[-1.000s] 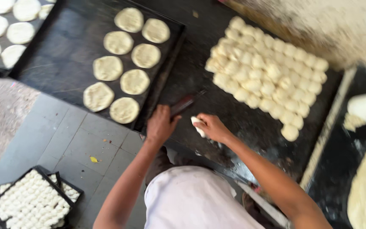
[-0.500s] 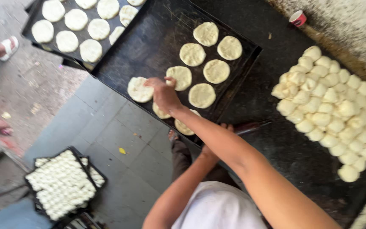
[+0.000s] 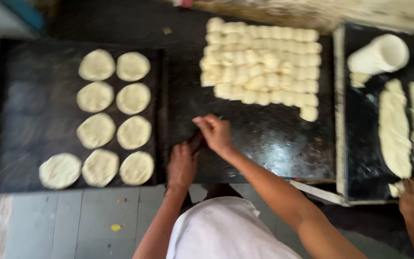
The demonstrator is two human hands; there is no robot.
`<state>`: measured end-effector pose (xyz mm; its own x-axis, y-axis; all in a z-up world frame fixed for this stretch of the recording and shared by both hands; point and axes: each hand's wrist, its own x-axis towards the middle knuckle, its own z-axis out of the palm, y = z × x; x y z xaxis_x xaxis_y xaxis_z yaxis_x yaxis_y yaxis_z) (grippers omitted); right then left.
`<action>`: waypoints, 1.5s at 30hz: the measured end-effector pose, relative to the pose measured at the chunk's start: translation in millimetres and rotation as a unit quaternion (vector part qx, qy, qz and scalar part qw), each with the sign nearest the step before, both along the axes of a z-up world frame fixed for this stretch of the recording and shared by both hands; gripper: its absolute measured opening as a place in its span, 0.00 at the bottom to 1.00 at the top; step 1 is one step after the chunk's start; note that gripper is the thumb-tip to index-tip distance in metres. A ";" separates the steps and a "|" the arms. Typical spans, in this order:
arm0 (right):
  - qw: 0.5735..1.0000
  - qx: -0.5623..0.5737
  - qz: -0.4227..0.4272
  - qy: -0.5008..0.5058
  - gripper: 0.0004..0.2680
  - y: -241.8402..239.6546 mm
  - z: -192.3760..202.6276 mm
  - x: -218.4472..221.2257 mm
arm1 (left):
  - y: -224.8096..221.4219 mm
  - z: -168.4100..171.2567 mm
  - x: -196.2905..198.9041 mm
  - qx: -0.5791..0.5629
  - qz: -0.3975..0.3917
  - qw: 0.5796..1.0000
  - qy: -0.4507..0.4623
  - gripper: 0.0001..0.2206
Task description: The person prepares dough for baking by rolling out small dough balls into flat circles and placing them onto metal baking trays.
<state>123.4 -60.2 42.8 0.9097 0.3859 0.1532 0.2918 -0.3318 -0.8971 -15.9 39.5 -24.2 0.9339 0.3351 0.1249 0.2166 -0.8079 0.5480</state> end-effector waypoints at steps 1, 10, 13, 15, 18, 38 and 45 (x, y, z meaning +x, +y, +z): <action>0.997 -0.064 -0.050 0.011 0.12 -34.8 1.3 21.7 | 0.4 7.4 6.5 0.013 -0.010 1.000 0.009 0.23; 0.918 -0.221 -0.048 -0.326 0.12 -140.2 -25.2 182.0 | -14.6 35.9 10.6 0.111 0.011 0.992 0.053 0.25; 0.982 -0.108 -0.048 -0.146 0.11 -146.6 -17.8 166.0 | -22.9 35.7 10.5 0.120 0.035 0.990 0.061 0.25; 0.984 -0.171 -0.007 -0.038 0.08 -158.1 -20.4 115.3 | -27.2 33.8 11.9 0.142 0.044 0.987 0.056 0.25; 0.899 -0.318 0.159 -0.255 0.11 -160.2 -27.9 62.5 | -32.5 32.5 14.0 0.119 0.077 0.986 0.092 0.25; 0.885 -0.287 0.203 -0.304 0.20 -144.0 -39.4 25.2 | -40.7 28.4 15.7 0.135 0.107 0.983 0.070 0.26; 0.942 -0.235 0.204 -0.125 0.17 -123.9 -50.4 47.8 | -37.7 24.0 11.6 0.131 0.096 0.980 0.112 0.27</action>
